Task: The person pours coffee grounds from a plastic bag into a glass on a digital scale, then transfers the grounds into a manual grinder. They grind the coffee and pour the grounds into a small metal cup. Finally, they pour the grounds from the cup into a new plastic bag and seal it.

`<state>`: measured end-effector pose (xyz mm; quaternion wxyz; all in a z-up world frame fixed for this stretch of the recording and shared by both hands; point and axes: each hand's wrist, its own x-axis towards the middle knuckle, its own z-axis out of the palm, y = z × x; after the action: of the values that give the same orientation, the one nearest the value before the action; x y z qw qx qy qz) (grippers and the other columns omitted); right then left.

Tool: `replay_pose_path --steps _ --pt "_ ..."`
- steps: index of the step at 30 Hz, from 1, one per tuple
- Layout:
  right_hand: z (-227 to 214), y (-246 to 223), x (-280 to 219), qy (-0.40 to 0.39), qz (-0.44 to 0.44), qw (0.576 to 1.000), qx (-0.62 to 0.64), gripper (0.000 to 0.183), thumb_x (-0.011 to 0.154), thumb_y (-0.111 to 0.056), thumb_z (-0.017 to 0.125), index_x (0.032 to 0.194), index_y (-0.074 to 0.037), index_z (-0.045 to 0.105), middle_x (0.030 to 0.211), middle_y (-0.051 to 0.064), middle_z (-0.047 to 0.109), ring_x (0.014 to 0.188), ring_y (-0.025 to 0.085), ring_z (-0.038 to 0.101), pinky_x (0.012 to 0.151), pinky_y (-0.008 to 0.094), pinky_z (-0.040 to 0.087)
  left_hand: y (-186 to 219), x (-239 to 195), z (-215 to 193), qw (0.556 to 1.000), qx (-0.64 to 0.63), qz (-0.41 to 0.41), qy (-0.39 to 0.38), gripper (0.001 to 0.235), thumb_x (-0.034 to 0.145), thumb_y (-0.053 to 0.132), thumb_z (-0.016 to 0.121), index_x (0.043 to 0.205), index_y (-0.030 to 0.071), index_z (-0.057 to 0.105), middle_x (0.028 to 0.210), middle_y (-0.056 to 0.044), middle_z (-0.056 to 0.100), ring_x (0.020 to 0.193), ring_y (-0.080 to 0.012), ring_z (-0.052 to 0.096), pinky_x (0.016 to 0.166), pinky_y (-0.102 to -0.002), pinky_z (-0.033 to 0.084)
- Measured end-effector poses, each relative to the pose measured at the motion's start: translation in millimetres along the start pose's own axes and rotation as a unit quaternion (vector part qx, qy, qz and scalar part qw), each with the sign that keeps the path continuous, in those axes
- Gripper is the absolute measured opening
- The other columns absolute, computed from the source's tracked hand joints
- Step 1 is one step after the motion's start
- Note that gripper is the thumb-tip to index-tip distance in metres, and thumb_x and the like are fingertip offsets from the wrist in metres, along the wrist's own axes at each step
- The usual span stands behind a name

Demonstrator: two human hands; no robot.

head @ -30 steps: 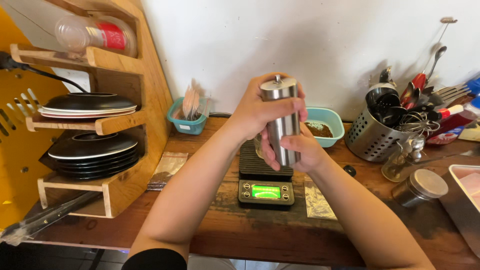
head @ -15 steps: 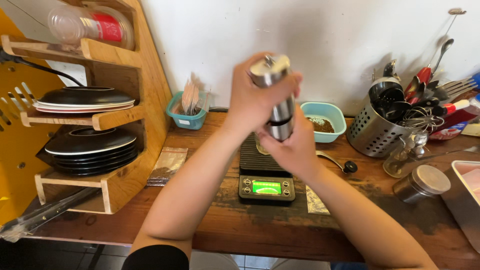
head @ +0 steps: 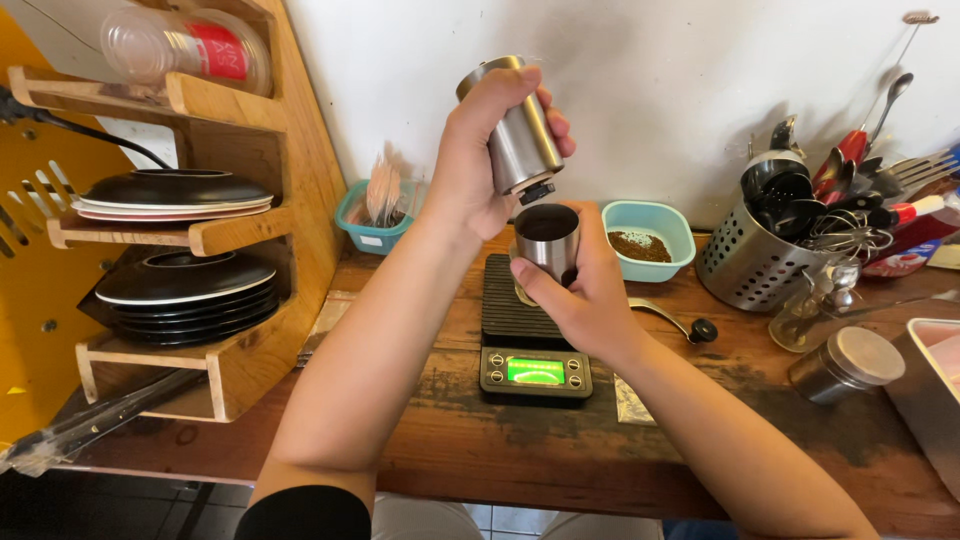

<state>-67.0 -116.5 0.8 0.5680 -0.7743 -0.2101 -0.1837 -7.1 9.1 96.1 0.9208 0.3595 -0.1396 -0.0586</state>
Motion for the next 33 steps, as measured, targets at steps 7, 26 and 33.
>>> replay_pose_path --steps 7,26,33 --pt "-20.1 -4.5 10.9 -0.043 -0.022 0.999 -0.018 0.035 0.090 -0.018 0.068 0.119 -0.010 0.050 0.087 -0.001 0.057 0.068 0.010 0.049 0.059 0.026 0.042 6.7 -4.4 -7.8 0.998 0.058 0.001 0.018 0.035 0.064 0.026 0.075 0.082 -0.001 0.061 0.066 -0.017 0.064 0.055 -0.0263 0.065 0.056 -0.035 0.055" --pt "-109.9 11.0 30.5 0.040 -0.064 0.997 0.002 0.021 0.108 -0.008 0.056 0.124 -0.006 0.041 0.103 0.012 0.053 0.091 0.025 0.066 0.080 0.037 0.060 -71.6 29.1 -194.7 0.749 0.634 -0.043 0.186 0.055 0.085 0.053 0.068 0.072 0.017 0.029 0.071 0.003 0.029 0.068 -0.0145 0.030 0.064 -0.033 0.025" --pt "-119.2 21.2 33.1 0.030 -0.071 0.997 0.007 0.023 0.109 -0.009 0.056 0.125 -0.006 0.039 0.102 0.015 0.053 0.093 0.028 0.067 0.083 0.040 0.063 -72.4 30.3 -190.8 0.632 0.745 -0.120 0.177 0.047 0.074 0.058 0.067 0.094 0.016 0.059 0.098 -0.001 0.065 0.093 -0.0245 0.061 0.072 -0.041 0.043"
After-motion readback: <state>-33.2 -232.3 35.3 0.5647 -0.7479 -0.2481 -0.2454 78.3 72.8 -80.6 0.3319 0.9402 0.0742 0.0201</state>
